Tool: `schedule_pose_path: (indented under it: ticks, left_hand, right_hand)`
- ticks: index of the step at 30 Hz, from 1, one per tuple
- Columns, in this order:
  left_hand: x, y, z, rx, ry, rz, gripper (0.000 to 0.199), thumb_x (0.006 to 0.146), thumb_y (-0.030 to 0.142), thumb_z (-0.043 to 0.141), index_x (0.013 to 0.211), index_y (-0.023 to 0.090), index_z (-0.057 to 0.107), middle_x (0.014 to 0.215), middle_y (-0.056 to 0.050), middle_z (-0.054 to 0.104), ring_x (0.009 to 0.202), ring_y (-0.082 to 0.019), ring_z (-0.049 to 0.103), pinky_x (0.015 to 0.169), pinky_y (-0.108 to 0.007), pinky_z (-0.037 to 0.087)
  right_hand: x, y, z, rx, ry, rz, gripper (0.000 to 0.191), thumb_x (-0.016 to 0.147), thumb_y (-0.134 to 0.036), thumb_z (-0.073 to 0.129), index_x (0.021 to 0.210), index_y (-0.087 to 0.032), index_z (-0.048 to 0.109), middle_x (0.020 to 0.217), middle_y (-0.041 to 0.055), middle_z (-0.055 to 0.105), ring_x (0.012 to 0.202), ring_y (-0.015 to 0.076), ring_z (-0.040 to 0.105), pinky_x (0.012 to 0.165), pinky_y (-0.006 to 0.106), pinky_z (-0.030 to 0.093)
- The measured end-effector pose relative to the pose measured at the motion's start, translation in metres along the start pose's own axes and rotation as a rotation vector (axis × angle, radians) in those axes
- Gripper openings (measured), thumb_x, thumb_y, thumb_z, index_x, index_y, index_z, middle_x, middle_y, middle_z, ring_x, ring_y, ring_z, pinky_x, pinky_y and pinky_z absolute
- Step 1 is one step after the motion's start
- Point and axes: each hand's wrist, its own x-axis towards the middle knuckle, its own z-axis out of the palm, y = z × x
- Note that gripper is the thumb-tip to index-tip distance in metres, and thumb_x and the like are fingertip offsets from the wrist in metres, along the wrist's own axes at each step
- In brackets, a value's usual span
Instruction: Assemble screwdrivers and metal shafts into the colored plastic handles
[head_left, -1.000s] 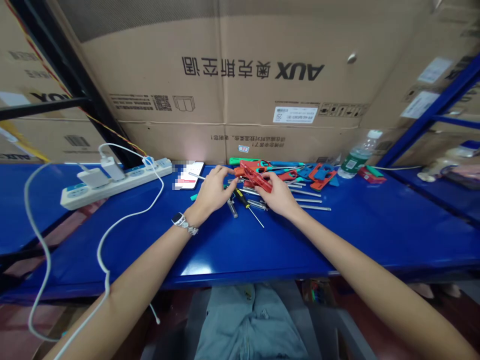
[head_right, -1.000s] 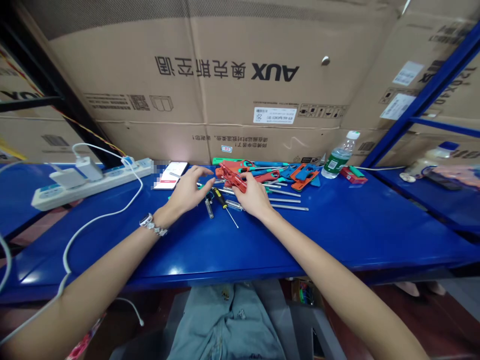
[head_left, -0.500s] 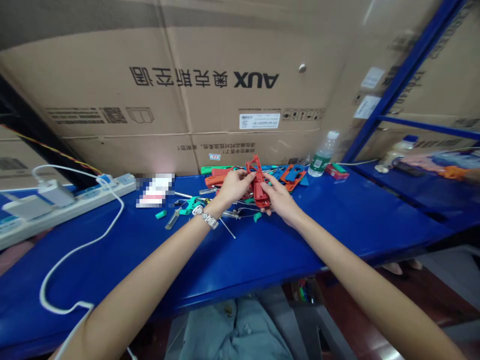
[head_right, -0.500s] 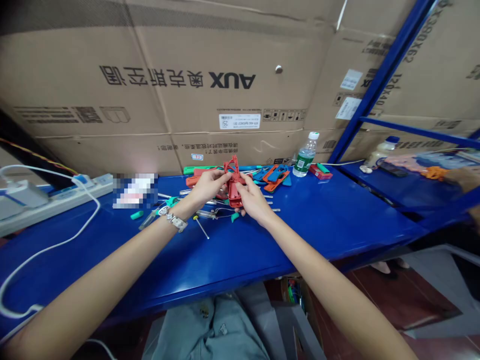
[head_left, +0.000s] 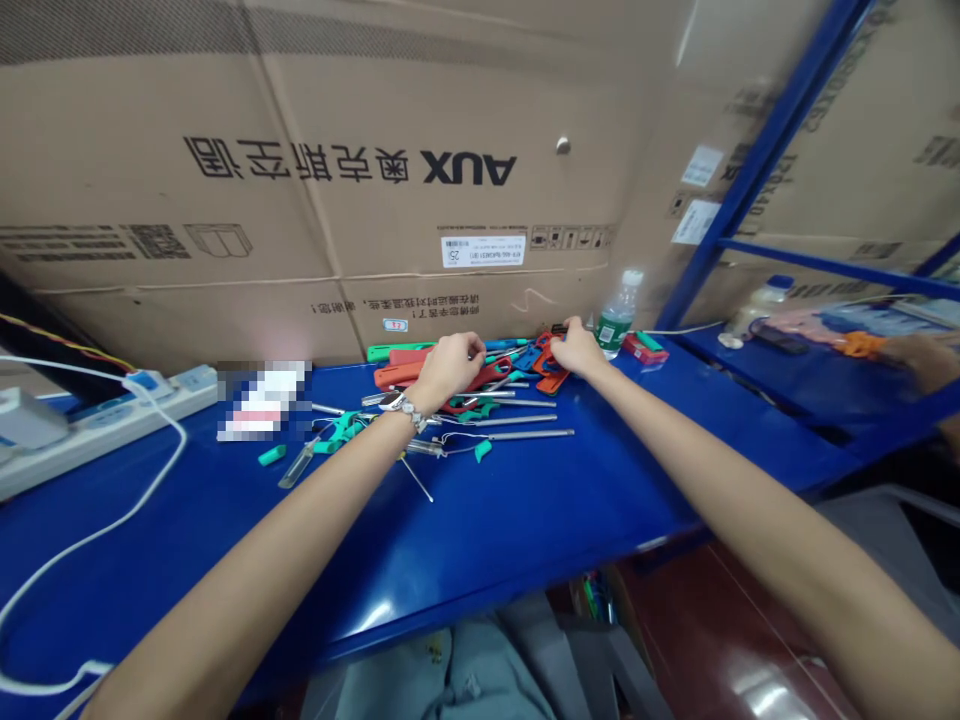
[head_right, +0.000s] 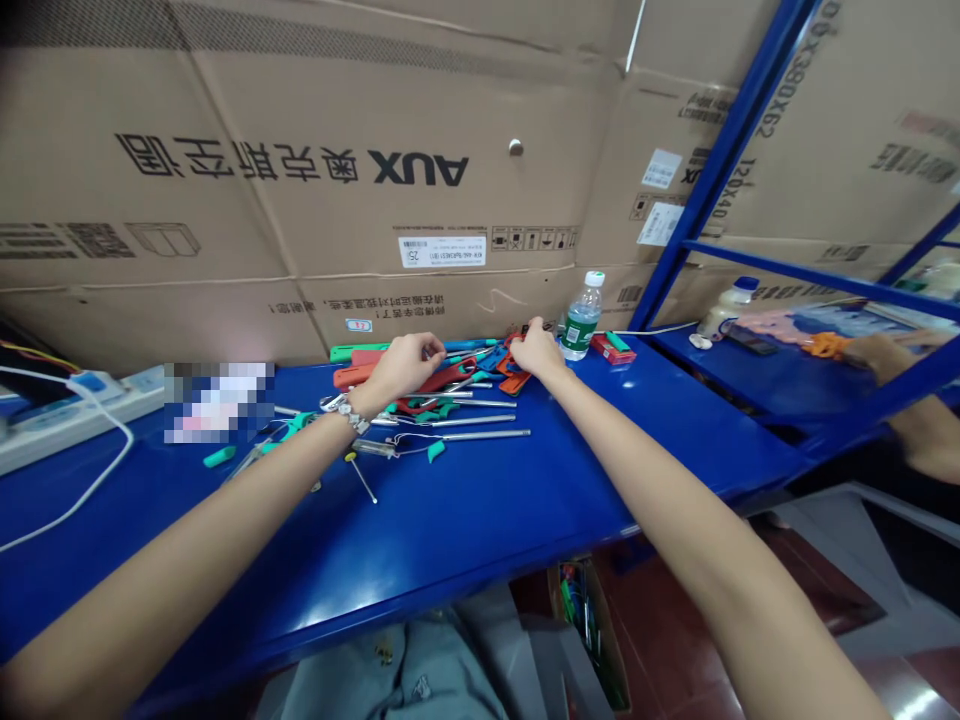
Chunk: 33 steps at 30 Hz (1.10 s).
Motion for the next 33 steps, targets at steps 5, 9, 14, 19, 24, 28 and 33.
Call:
schedule_pose_path:
  ticks: [5, 9, 14, 19, 24, 28, 33]
  left_hand:
    - [-0.01, -0.018, -0.006, 0.097, -0.057, 0.045, 0.008, 0.086, 0.022, 0.065, 0.087, 0.021, 0.073, 0.093, -0.008, 0.077, 0.087, -0.024, 0.071, 0.073, -0.032, 0.051]
    - [-0.008, -0.016, -0.013, 0.176, -0.189, 0.078, 0.011, 0.08, 0.032, 0.073, 0.08, 0.02, 0.073, 0.08, -0.007, 0.076, 0.079, -0.024, 0.071, 0.071, -0.031, 0.051]
    - [-0.001, 0.004, -0.021, 0.407, -0.27, 0.072, 0.01, 0.074, 0.024, 0.076, 0.081, 0.017, 0.075, 0.081, -0.016, 0.074, 0.085, -0.034, 0.073, 0.075, -0.039, 0.053]
    - [0.003, 0.017, -0.023, 0.508, -0.305, 0.078, 0.018, 0.069, 0.019, 0.079, 0.086, 0.014, 0.076, 0.09, -0.021, 0.074, 0.097, -0.04, 0.072, 0.081, -0.043, 0.054]
    - [0.002, 0.014, -0.02, 0.508, -0.311, 0.045, 0.023, 0.069, 0.018, 0.079, 0.09, 0.011, 0.075, 0.1, -0.024, 0.074, 0.102, -0.043, 0.07, 0.086, -0.047, 0.053]
    - [-0.002, 0.003, -0.03, 0.441, -0.293, 0.006, 0.02, 0.068, 0.023, 0.081, 0.083, 0.012, 0.074, 0.097, -0.022, 0.074, 0.099, -0.042, 0.07, 0.085, -0.047, 0.053]
    - [-0.01, -0.017, -0.069, 0.394, -0.14, 0.077, 0.027, 0.077, 0.029, 0.076, 0.099, 0.014, 0.074, 0.11, -0.016, 0.071, 0.099, -0.032, 0.069, 0.085, -0.038, 0.054]
  right_hand:
    - [-0.007, -0.005, 0.003, -0.187, 0.023, -0.021, 0.048, 0.093, -0.036, 0.055, 0.132, -0.009, 0.053, 0.12, 0.0286, 0.065, 0.108, 0.0398, 0.066, 0.086, 0.047, 0.048]
    - [-0.04, -0.02, 0.004, -0.211, 0.099, -0.23, 0.038, 0.095, -0.042, 0.051, 0.12, -0.015, 0.06, 0.12, 0.0219, 0.065, 0.101, 0.0348, 0.067, 0.081, 0.043, 0.047]
    - [-0.089, -0.06, 0.014, -0.195, -0.086, -0.696, 0.022, 0.09, -0.038, 0.054, 0.098, -0.022, 0.067, 0.105, 0.0075, 0.071, 0.092, 0.0242, 0.066, 0.07, 0.033, 0.042]
    - [-0.102, -0.073, 0.024, -0.199, -0.117, -0.711, 0.018, 0.084, -0.03, 0.058, 0.094, -0.019, 0.067, 0.097, 0.007, 0.072, 0.085, 0.0224, 0.064, 0.065, 0.032, 0.037]
    - [-0.11, -0.063, 0.028, -0.094, -0.1, -0.713, 0.014, 0.082, -0.027, 0.058, 0.09, -0.021, 0.069, 0.09, 0.0036, 0.072, 0.078, 0.0193, 0.062, 0.064, 0.03, 0.035]
    - [-0.121, -0.064, 0.03, -0.065, -0.133, -0.72, 0.015, 0.084, -0.027, 0.058, 0.09, -0.021, 0.07, 0.087, 0.0027, 0.071, 0.073, 0.017, 0.06, 0.064, 0.03, 0.034]
    - [-0.133, -0.079, 0.035, -0.031, -0.151, -0.756, 0.016, 0.087, -0.029, 0.058, 0.089, -0.021, 0.072, 0.087, 0.0038, 0.072, 0.073, 0.0178, 0.061, 0.064, 0.029, 0.034]
